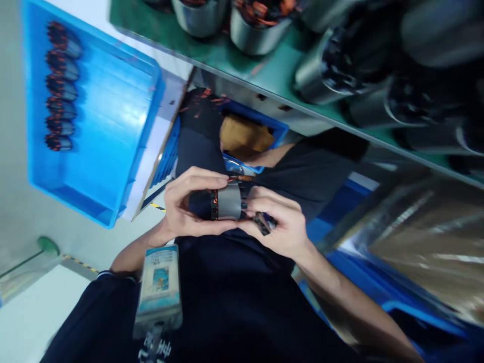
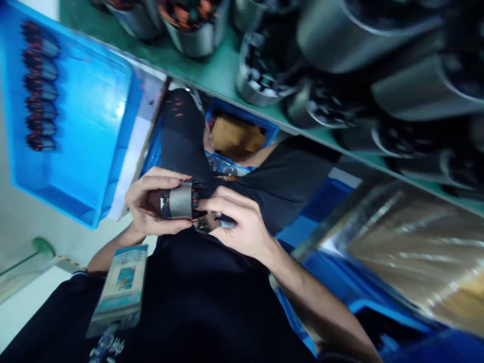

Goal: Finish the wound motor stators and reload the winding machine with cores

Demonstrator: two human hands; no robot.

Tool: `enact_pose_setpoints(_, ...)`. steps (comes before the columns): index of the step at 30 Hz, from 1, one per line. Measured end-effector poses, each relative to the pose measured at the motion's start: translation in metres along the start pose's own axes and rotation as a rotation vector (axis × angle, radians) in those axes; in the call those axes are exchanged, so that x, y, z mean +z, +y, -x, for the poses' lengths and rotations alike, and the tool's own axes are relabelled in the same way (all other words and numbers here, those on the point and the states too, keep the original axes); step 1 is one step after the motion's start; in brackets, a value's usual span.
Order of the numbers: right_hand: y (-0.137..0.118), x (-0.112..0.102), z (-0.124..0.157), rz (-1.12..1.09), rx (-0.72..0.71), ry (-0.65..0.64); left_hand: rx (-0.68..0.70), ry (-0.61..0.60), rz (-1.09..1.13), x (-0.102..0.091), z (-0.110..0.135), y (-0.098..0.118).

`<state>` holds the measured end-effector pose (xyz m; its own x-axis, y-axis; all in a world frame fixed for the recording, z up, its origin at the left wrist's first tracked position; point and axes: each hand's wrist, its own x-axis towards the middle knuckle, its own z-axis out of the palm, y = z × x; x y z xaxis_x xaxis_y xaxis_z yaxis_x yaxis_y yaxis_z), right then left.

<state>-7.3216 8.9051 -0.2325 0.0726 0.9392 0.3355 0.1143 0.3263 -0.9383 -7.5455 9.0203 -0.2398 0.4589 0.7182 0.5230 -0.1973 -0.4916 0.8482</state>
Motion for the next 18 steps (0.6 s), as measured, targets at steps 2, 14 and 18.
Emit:
enact_pose_setpoints(2, -0.003, 0.000, -0.006, 0.030, 0.069, -0.064, -0.037, 0.023, -0.156, -0.037, 0.010, 0.006)
enact_pose_setpoints(14, 0.027, -0.009, 0.012, 0.325, 0.392, -0.160, -1.000, 0.235, -1.422, -0.364, 0.058, 0.048)
enact_pose_setpoints(18, 0.028, 0.000, 0.012, 0.322, 0.446, -0.173, -1.105, 0.298, -1.438, -0.413, 0.070, 0.011)
